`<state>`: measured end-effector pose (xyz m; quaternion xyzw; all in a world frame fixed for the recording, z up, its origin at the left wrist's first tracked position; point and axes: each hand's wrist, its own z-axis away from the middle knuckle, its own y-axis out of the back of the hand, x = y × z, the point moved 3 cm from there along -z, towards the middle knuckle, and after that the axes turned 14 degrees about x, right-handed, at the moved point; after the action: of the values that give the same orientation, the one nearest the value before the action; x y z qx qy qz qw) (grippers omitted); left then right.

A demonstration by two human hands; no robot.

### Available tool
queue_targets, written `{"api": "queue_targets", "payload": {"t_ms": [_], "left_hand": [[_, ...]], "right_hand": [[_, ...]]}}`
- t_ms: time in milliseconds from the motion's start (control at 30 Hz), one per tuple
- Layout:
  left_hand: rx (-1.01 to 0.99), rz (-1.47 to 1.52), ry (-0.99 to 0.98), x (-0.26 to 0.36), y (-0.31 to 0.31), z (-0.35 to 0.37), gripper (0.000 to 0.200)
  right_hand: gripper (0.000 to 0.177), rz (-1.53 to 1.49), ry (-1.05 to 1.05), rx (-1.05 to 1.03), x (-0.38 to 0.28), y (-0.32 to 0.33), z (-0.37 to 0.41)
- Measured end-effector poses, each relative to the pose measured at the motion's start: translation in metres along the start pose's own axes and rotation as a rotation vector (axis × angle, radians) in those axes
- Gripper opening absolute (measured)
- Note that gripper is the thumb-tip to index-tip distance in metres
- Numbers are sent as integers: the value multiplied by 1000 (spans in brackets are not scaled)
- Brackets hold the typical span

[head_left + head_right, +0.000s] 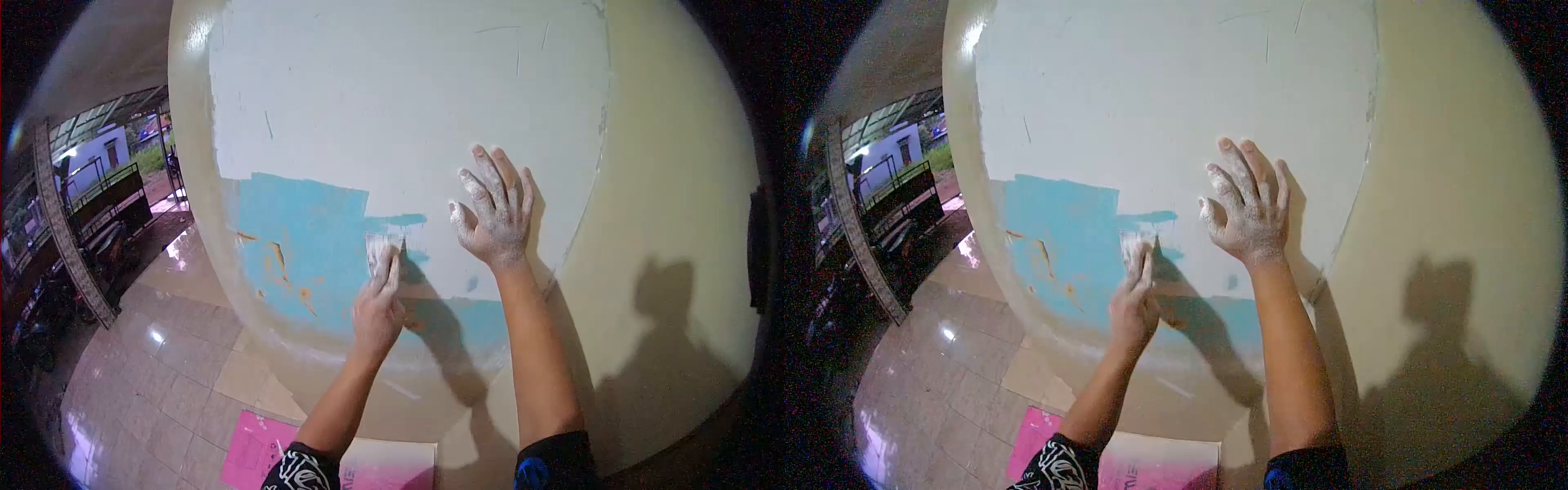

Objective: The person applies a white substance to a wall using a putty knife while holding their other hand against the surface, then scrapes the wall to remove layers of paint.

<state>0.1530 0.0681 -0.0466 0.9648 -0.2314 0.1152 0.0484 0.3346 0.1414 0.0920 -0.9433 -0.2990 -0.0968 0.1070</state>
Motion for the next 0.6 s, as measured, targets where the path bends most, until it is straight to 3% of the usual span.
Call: {"api": "queue_targets", "payload": {"t_ms": [100,233,300,433,533,600], "left_hand": [[-47,-31,51,7,7,-10,62],[-83,-77,0,-22,8,36,57],[19,-103,-60,-24,13,45,65],[-99,-109,118,-35,30,65,66],[-55,-133,-20,-43,32,76,68],[-74,-136,-5,-46,32,76,68]], "right_hand": [[38,-3,18,22,2,-3,3],[39,-4,16,14,1,-3,2],[38,-13,9,10,1,-2,1],[38,10,18,-2,1,-5,2],[44,36,50,25,2,-7,4],[44,37,50,11,3,-7,5]]}}
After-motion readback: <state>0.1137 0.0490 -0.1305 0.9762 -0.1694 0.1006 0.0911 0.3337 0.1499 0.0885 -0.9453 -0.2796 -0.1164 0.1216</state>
